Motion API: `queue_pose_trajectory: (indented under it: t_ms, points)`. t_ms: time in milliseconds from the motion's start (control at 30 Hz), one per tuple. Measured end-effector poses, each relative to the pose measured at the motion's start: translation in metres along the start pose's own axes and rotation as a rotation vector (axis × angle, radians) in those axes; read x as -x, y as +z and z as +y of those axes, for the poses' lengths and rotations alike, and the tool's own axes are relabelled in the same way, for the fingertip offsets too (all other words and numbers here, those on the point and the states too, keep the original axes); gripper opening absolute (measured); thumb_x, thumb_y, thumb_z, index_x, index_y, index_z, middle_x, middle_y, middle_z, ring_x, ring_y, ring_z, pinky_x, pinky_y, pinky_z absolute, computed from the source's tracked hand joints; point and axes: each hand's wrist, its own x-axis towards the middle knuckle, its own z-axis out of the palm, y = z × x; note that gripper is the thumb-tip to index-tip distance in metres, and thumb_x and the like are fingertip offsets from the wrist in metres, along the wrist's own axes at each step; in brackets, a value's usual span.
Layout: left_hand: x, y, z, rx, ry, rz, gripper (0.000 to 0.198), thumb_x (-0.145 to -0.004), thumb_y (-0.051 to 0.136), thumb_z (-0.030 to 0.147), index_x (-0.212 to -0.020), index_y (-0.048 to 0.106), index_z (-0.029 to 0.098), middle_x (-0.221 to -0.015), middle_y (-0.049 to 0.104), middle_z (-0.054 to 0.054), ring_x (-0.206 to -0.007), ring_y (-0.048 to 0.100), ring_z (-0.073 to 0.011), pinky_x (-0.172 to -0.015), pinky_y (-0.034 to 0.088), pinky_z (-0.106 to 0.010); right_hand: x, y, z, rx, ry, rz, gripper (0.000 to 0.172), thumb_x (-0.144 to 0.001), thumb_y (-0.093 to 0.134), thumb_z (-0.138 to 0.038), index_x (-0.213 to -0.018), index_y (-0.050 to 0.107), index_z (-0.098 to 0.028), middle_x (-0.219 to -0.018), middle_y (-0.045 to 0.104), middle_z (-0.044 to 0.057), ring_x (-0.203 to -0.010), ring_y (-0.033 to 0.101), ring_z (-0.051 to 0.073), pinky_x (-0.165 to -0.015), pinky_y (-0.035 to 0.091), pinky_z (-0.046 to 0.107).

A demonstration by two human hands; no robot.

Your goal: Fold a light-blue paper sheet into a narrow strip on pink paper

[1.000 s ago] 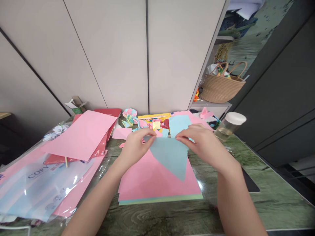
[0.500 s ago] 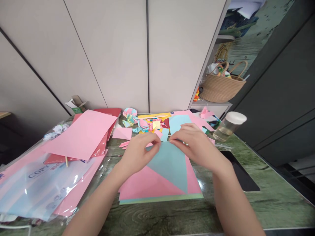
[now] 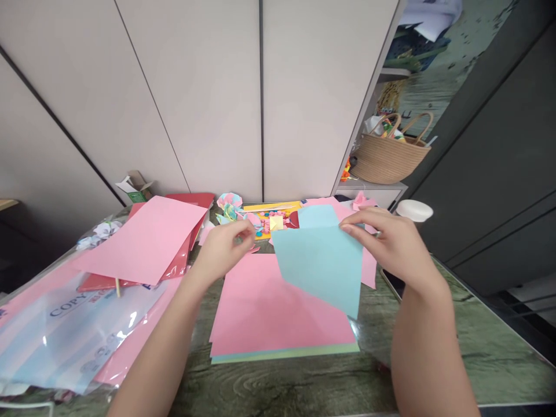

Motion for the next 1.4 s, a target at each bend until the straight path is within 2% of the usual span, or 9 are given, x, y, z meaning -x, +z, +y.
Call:
queue_pose_trajectory:
  t_ms: [167, 300, 400, 600, 833, 1067, 1167, 1267, 1400]
  points:
    - [0.005, -0.004, 0.005, 0.046, -0.051, 0.194, 0.014, -0.085, 0.049, 0.031, -0.084, 0.06, 0.022, -0.088, 0.066, 0.001, -0.082, 0.058, -0.0156, -0.072, 0.043, -0.026, -0.003, 0.009, -0.007, -0.025, 0.001, -0.075, 0.014, -0.088, 0.051, -0.03, -0.082, 0.062, -0.023, -0.082, 0.066, -0.001, -0.08, 0.058, 0.016, -0.071, 0.041, 0.028]
    - [0.014, 0.005, 0.026, 0.041, 0.028, 0.067, 0.015, -0.084, 0.052, 0.031, -0.094, 0.06, 0.025, -0.099, 0.066, 0.0, -0.09, 0.058, -0.0173, -0.071, 0.045, -0.026, -0.008, 0.024, -0.023, -0.069, -0.072, -0.153, 0.013, -0.089, 0.051, -0.027, -0.081, 0.061, -0.022, -0.078, 0.066, -0.001, -0.076, 0.056, 0.015, -0.077, 0.039, 0.03]
    - [0.018, 0.013, 0.036, 0.035, 0.065, -0.015, 0.013, -0.085, 0.047, 0.022, -0.087, 0.059, 0.024, -0.089, 0.066, 0.002, -0.081, 0.059, -0.0147, -0.07, 0.043, -0.025, -0.01, 0.034, -0.033, -0.093, -0.13, -0.182, 0.013, -0.09, 0.051, -0.025, -0.082, 0.06, -0.022, -0.078, 0.066, -0.002, -0.074, 0.054, 0.014, -0.082, 0.037, 0.031]
    - [0.021, 0.019, 0.044, 0.024, 0.072, -0.072, 0.01, -0.084, 0.044, 0.017, -0.078, 0.051, 0.022, -0.077, 0.06, 0.005, -0.07, 0.054, -0.0113, -0.064, 0.038, -0.023, -0.009, 0.045, -0.042, -0.08, -0.161, -0.205, 0.009, -0.089, 0.052, -0.023, -0.084, 0.059, -0.022, -0.075, 0.063, -0.003, -0.076, 0.053, 0.014, -0.083, 0.037, 0.031]
    - [0.016, 0.017, 0.038, 0.093, 0.067, -0.139, 0.011, -0.082, 0.042, 0.015, -0.073, 0.046, 0.021, -0.071, 0.053, 0.004, -0.067, 0.048, -0.0107, -0.06, 0.035, -0.022, -0.011, 0.042, -0.031, -0.133, -0.172, -0.189, 0.012, -0.09, 0.048, -0.025, -0.084, 0.058, -0.022, -0.08, 0.065, -0.002, -0.077, 0.056, 0.014, -0.092, 0.035, 0.034]
    - [0.007, 0.003, 0.011, 0.108, 0.006, -0.139, 0.01, -0.083, 0.043, 0.02, -0.074, 0.048, 0.021, -0.07, 0.053, 0.004, -0.066, 0.048, -0.0118, -0.058, 0.036, -0.022, -0.009, 0.02, 0.017, -0.165, 0.06, -0.026, 0.016, -0.088, 0.049, -0.032, -0.08, 0.06, -0.022, -0.086, 0.067, 0.001, -0.081, 0.059, 0.017, -0.068, 0.042, 0.028]
    - [0.005, -0.003, 0.003, 0.103, -0.052, -0.047, 0.01, -0.084, 0.044, 0.023, -0.076, 0.049, 0.022, -0.072, 0.057, 0.003, -0.068, 0.052, -0.0128, -0.061, 0.04, -0.024, -0.007, 0.014, 0.031, -0.144, 0.153, 0.004, 0.017, -0.086, 0.05, -0.033, -0.08, 0.061, -0.021, -0.087, 0.067, 0.002, -0.078, 0.06, 0.018, -0.065, 0.043, 0.028]
    - [0.004, -0.003, 0.004, 0.153, -0.104, 0.067, 0.014, -0.087, 0.045, 0.033, -0.085, 0.054, 0.022, -0.086, 0.063, 0.0, -0.08, 0.058, -0.0156, -0.068, 0.045, -0.027, -0.007, 0.016, 0.024, -0.168, 0.155, -0.019, 0.017, -0.086, 0.05, -0.033, -0.08, 0.061, -0.021, -0.086, 0.067, 0.001, -0.079, 0.06, 0.018, -0.067, 0.043, 0.028]
    - [0.003, 0.009, 0.013, 0.251, -0.083, 0.043, 0.023, -0.083, 0.053, 0.04, -0.1, 0.057, 0.024, -0.111, 0.062, -0.003, -0.099, 0.058, -0.0188, -0.077, 0.047, -0.029, -0.011, 0.027, 0.002, -0.231, 0.076, -0.083, 0.019, -0.087, 0.048, -0.033, -0.079, 0.061, -0.022, -0.083, 0.067, 0.0, -0.077, 0.06, 0.016, -0.066, 0.042, 0.027]
